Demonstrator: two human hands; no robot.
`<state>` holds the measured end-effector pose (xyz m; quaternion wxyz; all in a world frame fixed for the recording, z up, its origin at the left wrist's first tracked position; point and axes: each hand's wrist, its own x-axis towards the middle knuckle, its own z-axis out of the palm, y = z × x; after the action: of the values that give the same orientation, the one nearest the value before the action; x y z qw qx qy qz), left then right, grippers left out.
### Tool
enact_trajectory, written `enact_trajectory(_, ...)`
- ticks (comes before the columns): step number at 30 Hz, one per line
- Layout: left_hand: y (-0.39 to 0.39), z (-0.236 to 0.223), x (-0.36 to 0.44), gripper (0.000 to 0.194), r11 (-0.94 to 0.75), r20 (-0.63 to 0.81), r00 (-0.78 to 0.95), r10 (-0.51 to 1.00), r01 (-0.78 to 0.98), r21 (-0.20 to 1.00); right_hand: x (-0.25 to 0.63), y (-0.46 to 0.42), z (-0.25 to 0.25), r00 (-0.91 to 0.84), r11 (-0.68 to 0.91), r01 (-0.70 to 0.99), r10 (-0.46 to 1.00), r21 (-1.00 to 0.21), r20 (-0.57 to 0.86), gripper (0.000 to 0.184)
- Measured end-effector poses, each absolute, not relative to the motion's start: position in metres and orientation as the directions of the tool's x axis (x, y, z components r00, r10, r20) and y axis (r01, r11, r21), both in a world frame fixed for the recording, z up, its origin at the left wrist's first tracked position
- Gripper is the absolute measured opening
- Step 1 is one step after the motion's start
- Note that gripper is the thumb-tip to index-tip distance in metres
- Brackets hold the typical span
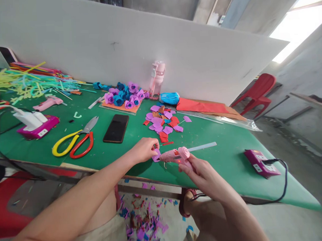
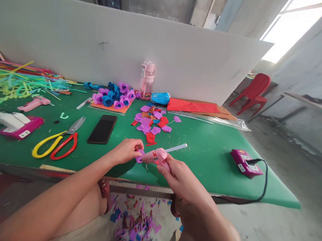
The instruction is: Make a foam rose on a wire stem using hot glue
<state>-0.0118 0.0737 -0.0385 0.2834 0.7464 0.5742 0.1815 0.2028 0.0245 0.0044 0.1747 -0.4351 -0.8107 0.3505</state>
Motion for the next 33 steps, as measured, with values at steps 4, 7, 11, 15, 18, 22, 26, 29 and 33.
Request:
enact_trajectory(4,0.0738,-0.0396,-0.0124,0.019,-0.186,-0.051,0.280,0.959,0.751,0.633,0.2025,0.0247,0.0017,-0.546,0.384,0.612,0.838,-0.691,-0.018,0.032)
enact_trajectory(7,0.0743,-0.0421,-0.0133,0.020,-0.198,-0.042,0.290,0.956,0.744,0.638,0.2011,0.0243,0.0022,-0.546,0.376,0.585,0.838,-0.718,-0.005,0.031)
enact_trajectory(11,0.0744,-0.0436,-0.0139,0.023,-0.184,-0.046,0.282,0.958,0.735,0.653,0.1996,0.0237,0.0043,-0.535,0.362,0.591,0.844,-0.721,-0.016,0.032)
enact_trajectory(15,0.0744,-0.0426,-0.0135,0.023,-0.182,-0.053,0.283,0.958,0.738,0.649,0.2004,0.0238,0.0031,-0.534,0.362,0.626,0.845,-0.691,-0.040,0.033)
enact_trajectory(18,0.0744,-0.0422,-0.0133,0.022,-0.177,-0.059,0.280,0.958,0.741,0.647,0.2009,0.0237,0.0019,-0.531,0.363,0.613,0.847,-0.702,-0.026,0.031)
enact_trajectory(22,0.0745,-0.0427,-0.0135,0.023,-0.180,-0.055,0.281,0.958,0.741,0.646,0.1993,0.0233,0.0042,-0.538,0.371,0.598,0.843,-0.710,-0.012,0.031)
enact_trajectory(26,0.0745,-0.0420,-0.0136,0.024,-0.175,-0.064,0.283,0.957,0.741,0.649,0.1978,0.0230,0.0060,-0.552,0.383,0.577,0.834,-0.722,0.002,0.032)
enact_trajectory(29,0.0744,-0.0413,-0.0136,0.024,-0.175,-0.068,0.286,0.956,0.739,0.651,0.1980,0.0232,0.0046,-0.546,0.377,0.576,0.838,-0.725,0.002,0.031)
enact_trajectory(33,0.0745,-0.0411,-0.0138,0.024,-0.183,-0.069,0.294,0.953,0.745,0.642,0.1981,0.0235,0.0036,-0.547,0.379,0.590,0.837,-0.713,-0.006,0.031)
